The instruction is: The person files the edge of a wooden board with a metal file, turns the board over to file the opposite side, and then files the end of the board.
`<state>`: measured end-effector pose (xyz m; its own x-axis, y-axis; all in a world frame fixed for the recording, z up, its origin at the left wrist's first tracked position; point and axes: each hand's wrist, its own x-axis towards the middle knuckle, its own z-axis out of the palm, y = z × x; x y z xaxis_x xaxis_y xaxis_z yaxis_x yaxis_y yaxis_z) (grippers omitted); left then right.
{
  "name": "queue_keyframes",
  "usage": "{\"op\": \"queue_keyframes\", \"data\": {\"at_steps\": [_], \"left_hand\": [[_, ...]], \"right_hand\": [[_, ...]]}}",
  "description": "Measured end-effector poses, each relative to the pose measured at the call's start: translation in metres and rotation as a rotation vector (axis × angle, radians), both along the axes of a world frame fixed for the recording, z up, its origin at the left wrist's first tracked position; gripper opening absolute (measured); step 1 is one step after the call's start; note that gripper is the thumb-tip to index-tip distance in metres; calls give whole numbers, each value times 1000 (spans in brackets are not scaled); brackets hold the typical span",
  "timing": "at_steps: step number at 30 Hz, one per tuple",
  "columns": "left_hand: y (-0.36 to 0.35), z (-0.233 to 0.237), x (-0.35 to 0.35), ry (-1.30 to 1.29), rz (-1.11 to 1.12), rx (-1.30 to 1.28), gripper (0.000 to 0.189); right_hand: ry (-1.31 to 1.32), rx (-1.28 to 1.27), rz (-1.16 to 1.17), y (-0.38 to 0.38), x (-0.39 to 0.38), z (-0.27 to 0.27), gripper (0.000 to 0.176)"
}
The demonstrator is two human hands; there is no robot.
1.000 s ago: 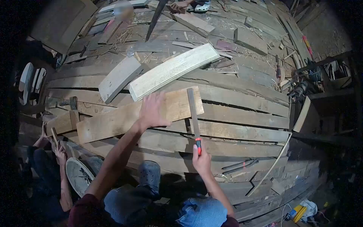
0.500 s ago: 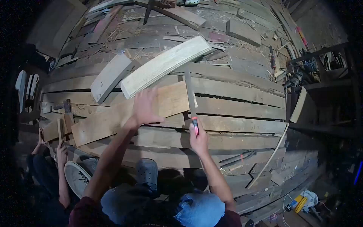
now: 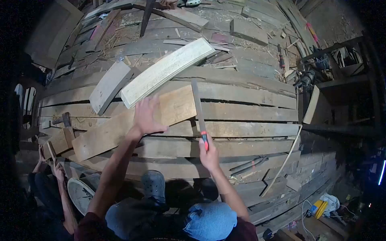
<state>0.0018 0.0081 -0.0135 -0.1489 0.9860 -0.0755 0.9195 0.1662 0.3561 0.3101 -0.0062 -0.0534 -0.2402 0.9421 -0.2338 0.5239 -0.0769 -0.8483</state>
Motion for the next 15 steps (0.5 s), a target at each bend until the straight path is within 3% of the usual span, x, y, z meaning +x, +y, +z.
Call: {"op": "queue_keyframes", "data": {"at_steps": [6,10,12,15], "left_hand": [[0,0,1,17,13,41,126],[0,-2,-1,32,-10,35,128],[1,-2,0,15,-6,56,129],[-2,-13,-1,52,-2,118,132]], "right_hand": [[8,51,35,7,-6,4,42],[16,-116,45,12,-5,1,42],[53,89,72,-17,10,-12,44],[7,4,73,-15,5,-11,45]]}}
